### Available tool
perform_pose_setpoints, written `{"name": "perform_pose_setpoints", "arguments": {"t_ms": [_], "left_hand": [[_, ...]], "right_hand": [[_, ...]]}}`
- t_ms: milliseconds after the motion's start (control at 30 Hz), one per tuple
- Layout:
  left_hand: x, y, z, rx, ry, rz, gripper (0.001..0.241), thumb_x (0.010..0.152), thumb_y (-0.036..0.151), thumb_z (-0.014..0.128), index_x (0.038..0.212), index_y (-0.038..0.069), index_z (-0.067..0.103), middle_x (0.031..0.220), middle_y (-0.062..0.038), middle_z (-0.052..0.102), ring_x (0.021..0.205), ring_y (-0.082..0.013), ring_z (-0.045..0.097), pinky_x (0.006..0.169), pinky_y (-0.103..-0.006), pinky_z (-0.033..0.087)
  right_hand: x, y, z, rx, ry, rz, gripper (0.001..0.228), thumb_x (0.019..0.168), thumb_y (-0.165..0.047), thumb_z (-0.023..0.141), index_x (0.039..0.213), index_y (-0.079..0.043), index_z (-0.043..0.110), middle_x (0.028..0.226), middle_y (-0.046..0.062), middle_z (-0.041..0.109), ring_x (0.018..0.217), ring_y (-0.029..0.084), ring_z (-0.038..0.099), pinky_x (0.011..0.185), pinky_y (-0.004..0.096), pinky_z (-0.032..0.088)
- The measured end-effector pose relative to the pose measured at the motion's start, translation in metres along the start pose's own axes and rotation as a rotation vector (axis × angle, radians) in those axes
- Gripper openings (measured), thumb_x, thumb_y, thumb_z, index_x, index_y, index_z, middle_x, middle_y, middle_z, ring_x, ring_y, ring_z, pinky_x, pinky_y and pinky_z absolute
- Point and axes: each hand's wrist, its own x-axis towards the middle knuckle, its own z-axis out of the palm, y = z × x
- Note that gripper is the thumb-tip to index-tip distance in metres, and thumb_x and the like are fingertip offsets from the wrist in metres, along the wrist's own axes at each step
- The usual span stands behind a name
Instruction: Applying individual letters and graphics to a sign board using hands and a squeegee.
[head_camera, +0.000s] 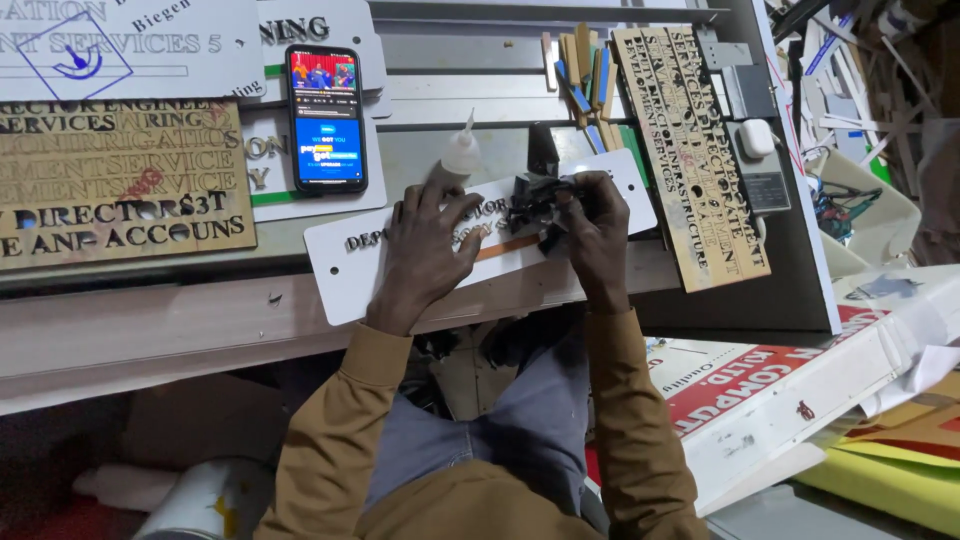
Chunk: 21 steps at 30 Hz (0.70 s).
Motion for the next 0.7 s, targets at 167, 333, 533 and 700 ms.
{"name": "perform_pose_setpoints", "arguments": {"t_ms": [167,333,533,700], "left_hand": [[0.007,-0.005,0.008,0.021,0.041,0.026,0.043,0.099,0.036,0.076,0.140,0.024,0.077,0.132,-0.008,0.064,0.131,-0.0376,0.059,0.106,-0.0540,0.050],[0.014,0.001,0.026,0.074,0.098,0.156,0.037,0.091,0.022,0.072,0.127,0.026,0.080,0.131,-0.006,0.065,0.126,-0.0368,0.061,0.099,-0.0519,0.052],[0.024,0.013,0.043,0.023,0.102,0.322,0.033,0.089,0.018,0.076,0.119,0.031,0.081,0.131,-0.001,0.066,0.132,-0.0366,0.062,0.103,-0.0507,0.050],[0.029,0.006,0.048,0.072,0.099,0.265,0.019,0.095,0.019,0.073,0.113,0.023,0.078,0.124,-0.003,0.067,0.123,-0.0365,0.065,0.098,-0.0501,0.052]], "right_hand": [[0.001,-0.002,-0.010,-0.037,0.005,0.015,0.010,0.110,0.000,0.072,0.117,-0.006,0.069,0.098,0.007,0.068,0.095,0.018,0.068,0.089,0.039,0.057],[-0.004,0.009,-0.022,-0.182,-0.053,-0.021,0.023,0.099,0.007,0.068,0.117,-0.006,0.076,0.107,0.016,0.073,0.102,0.026,0.073,0.092,0.044,0.058],[-0.004,0.001,-0.015,-0.151,-0.023,0.036,0.032,0.101,0.008,0.061,0.123,-0.007,0.078,0.115,0.016,0.074,0.104,0.027,0.075,0.094,0.045,0.061],[0.000,-0.006,-0.015,-0.362,-0.204,-0.052,0.030,0.101,-0.006,0.073,0.127,-0.017,0.082,0.127,0.014,0.071,0.113,0.040,0.076,0.097,0.050,0.061]]}}
